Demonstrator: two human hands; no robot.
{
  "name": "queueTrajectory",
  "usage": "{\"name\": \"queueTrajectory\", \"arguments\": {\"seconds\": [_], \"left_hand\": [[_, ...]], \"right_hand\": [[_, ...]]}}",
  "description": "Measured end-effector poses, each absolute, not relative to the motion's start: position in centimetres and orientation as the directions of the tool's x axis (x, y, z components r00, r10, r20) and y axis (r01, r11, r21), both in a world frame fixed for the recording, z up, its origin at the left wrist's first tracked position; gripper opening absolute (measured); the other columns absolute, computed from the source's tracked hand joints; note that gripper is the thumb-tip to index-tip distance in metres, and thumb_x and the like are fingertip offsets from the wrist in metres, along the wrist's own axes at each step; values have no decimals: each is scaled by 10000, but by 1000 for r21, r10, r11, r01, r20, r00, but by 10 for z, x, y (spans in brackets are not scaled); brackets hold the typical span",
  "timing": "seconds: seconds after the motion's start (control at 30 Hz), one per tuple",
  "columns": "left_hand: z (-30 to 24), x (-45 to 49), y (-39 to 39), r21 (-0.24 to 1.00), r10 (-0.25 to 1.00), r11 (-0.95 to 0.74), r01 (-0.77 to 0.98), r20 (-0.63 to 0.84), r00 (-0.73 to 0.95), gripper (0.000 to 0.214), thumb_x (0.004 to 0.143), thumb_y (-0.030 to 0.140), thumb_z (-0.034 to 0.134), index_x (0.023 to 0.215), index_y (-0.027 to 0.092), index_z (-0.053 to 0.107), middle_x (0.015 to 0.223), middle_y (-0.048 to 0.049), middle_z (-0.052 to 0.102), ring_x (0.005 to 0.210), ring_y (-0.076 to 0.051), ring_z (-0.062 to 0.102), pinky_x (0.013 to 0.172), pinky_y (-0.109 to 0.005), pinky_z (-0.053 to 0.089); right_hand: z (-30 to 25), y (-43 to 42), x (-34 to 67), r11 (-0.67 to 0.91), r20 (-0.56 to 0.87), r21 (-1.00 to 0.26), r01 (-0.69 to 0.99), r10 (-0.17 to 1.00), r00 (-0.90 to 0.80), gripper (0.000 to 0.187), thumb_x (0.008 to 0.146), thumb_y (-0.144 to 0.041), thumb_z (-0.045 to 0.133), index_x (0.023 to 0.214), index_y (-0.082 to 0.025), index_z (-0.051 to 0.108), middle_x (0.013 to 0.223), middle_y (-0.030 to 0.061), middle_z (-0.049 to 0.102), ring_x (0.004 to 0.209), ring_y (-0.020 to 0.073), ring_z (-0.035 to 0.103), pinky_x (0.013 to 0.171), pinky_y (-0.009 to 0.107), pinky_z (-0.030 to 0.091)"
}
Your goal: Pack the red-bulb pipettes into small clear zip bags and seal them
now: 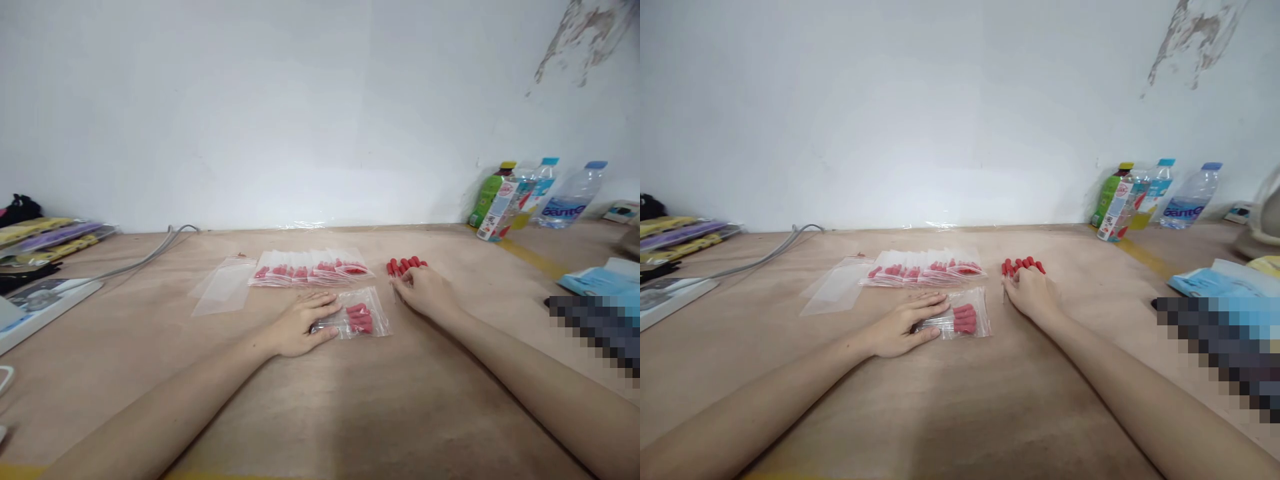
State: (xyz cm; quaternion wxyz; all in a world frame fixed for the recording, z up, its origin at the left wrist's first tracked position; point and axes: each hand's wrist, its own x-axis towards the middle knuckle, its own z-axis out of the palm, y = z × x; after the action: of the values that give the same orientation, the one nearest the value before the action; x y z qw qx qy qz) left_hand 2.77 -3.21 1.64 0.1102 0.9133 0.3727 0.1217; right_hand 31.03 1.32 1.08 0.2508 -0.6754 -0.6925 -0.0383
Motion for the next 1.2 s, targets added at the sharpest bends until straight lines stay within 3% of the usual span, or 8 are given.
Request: {"name": "queueTrajectory", "arguments": {"seconds": [0.13,0.33,0.53,0.7,0.83,0.97,1.07,1.2], "left_hand": [[17,28,-31,288,711,-694,659,132,691,534,893,507,386,1355,241,367,1433,-50,308,1330,-228,266,1096,-433,225],[17,28,-32,272,704,-703,657,132,698,531,901,508,366,1364,250,349,1441,-40,292,1340,-227,238,1104,-425,202],[15,27,-32,255,707,-702,665,137,694,535,900,514,364,1363,247,350,1438,-50,300,1336,-216,253,1102,-418,206],[15,27,-32,257,703,-706,660,137,698,526,901,507,367,1367,265,339,1440,-41,297,1334,-215,258,1100,-425,207],[16,28,-32,260,709,-699,666,126,694,534,899,512,365,1366,254,346,1439,-48,298,1336,-221,252,1102,-423,204],[16,29,-32,260,706,-702,663,132,696,528,899,503,373,1364,256,349,1439,-42,298,1334,-232,254,1099,-428,211],[15,29,-31,260,701,-709,656,148,698,516,897,495,387,1359,265,356,1435,-36,304,1330,-232,263,1096,-434,217],[14,28,-31,260,699,-710,655,152,698,516,897,492,391,1357,260,361,1434,-40,307,1329,-230,267,1098,-435,214]], "right_hand": [[13,16,309,17,300,-281,960,951,71,371,776,-441,469,533,-198,608,619,80,607,662,225,589,519,288,345],[18,17,306,-31,267,-256,966,958,102,283,777,-349,456,637,-192,645,670,107,613,791,260,595,578,303,380],[16,20,310,24,314,-413,910,942,117,294,793,-326,448,552,-197,555,634,93,607,744,236,591,630,314,397],[1,19,309,276,472,-739,615,863,180,255,813,-422,460,774,-184,542,718,50,621,622,156,555,594,276,407],[-10,10,295,443,494,-853,276,856,150,323,742,-454,569,897,-198,447,741,16,571,602,122,534,551,243,422],[-11,1,285,402,410,-910,101,907,90,554,703,-378,611,1117,-246,267,764,-40,525,467,86,488,425,218,397],[-8,-3,283,317,320,-947,47,943,87,663,651,-320,646,1141,-263,202,730,-64,519,419,87,496,379,215,399],[-2,-3,284,204,199,-978,-33,974,109,603,638,-314,662,1077,-244,254,604,-80,529,452,128,560,433,245,475]]}}
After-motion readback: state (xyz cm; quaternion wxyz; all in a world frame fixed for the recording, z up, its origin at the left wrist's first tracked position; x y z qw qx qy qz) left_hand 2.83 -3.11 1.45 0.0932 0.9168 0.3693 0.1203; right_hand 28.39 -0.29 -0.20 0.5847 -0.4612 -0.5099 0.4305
